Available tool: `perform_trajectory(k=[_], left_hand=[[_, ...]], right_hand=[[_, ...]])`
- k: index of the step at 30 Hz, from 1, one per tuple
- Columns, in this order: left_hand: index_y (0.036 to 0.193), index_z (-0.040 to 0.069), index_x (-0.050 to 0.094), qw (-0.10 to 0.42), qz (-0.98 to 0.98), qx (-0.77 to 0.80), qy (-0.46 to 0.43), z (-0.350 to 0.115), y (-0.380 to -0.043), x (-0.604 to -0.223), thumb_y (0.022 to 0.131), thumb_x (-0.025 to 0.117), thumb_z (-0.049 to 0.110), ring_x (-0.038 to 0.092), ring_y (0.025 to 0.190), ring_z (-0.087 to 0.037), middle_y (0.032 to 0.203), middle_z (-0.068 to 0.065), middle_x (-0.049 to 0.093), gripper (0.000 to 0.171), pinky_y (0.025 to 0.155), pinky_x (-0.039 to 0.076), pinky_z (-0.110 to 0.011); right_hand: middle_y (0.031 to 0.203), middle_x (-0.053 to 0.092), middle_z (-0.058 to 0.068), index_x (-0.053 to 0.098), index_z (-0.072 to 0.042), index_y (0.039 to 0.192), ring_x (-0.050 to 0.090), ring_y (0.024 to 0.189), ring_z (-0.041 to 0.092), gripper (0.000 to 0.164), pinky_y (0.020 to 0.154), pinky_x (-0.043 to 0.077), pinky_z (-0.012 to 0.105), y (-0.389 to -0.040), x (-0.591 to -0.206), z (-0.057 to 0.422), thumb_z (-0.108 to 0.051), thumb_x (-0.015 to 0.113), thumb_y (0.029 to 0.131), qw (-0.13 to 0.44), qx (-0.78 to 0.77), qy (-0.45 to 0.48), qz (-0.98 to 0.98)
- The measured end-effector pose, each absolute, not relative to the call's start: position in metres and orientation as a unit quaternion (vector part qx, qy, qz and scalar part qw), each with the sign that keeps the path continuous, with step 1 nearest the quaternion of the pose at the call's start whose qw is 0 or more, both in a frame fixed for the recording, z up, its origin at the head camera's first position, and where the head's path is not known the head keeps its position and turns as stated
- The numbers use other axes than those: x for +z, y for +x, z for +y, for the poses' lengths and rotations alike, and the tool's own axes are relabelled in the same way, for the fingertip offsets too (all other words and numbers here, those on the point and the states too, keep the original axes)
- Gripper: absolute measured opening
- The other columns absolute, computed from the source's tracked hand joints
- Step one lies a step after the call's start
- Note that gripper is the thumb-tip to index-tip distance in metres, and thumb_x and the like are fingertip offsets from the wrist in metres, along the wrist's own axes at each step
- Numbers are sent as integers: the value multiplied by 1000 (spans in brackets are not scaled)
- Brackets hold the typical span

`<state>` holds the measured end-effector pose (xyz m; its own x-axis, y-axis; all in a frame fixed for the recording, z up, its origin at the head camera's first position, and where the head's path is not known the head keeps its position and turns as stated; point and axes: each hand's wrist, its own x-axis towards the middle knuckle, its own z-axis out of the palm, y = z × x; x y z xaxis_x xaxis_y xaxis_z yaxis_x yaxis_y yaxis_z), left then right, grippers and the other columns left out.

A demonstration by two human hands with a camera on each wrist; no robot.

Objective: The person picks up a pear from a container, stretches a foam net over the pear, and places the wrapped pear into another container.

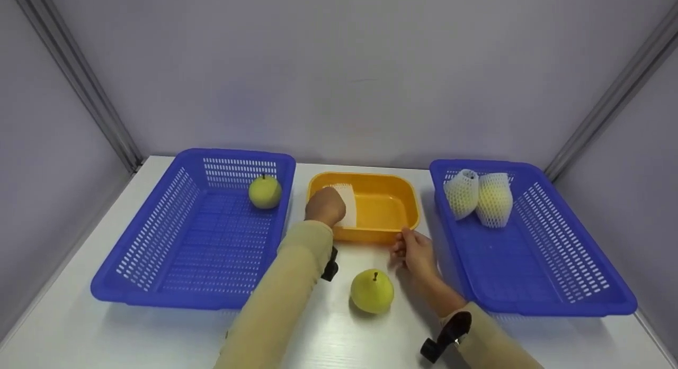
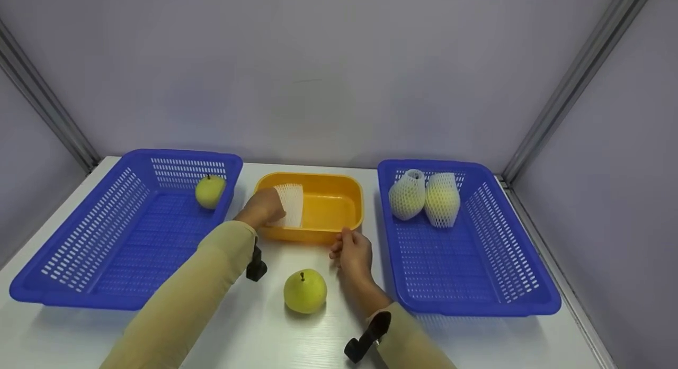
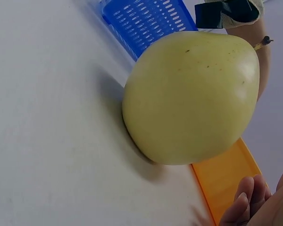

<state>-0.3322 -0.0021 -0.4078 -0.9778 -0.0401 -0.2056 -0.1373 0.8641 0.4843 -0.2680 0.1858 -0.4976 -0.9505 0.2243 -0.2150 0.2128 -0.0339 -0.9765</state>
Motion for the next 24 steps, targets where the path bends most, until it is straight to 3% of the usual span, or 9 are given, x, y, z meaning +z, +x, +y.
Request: perform_trajectory(k=[4,14,17,20,22,24], left_hand=[[118,-3,68,60,964,252,-58,-6,-338,-414,104,45,5,67,112,-28,120,-14,70,28,98,55,-42],[125,-4,66,75,955,278,-75,-9,-343,-409,103,47,6,65,115,-30,126,-17,67,31,100,53,-42],[121,-6,66,77,949,297,-77,-11,-343,-407,100,52,6,63,108,-27,123,-16,67,28,99,52,-37],[113,-5,67,89,936,331,-82,-12,-344,-404,97,56,6,62,89,-24,114,-15,67,22,79,56,-32],[108,-4,65,96,925,358,-86,-14,-345,-401,95,58,5,60,74,-22,108,-14,65,17,61,53,-29],[105,-3,62,106,914,382,-87,-16,-348,-396,94,59,4,59,63,-20,100,-13,63,14,51,50,-27]], right_hand=[[66,59,-2,61,-5,90,57,56,9,33,46,40,22,-267,-497,183,-24,43,111,3,695,-156,-702],[69,61,-1,62,-3,93,58,59,10,35,50,41,24,-268,-496,183,-25,42,112,-5,687,-164,-708],[69,60,-1,61,-4,94,58,60,10,35,51,41,24,-268,-496,183,-26,42,112,-9,683,-164,-712],[68,60,-2,61,-4,93,59,60,10,35,51,40,24,-268,-495,183,-27,42,112,-9,679,-168,-715],[68,60,-2,61,-4,94,59,60,10,36,53,40,25,-267,-495,183,-29,42,111,-11,676,-172,-717],[69,60,-2,61,-4,95,59,61,11,36,54,40,26,-268,-494,183,-30,42,112,-15,675,-176,-716]])
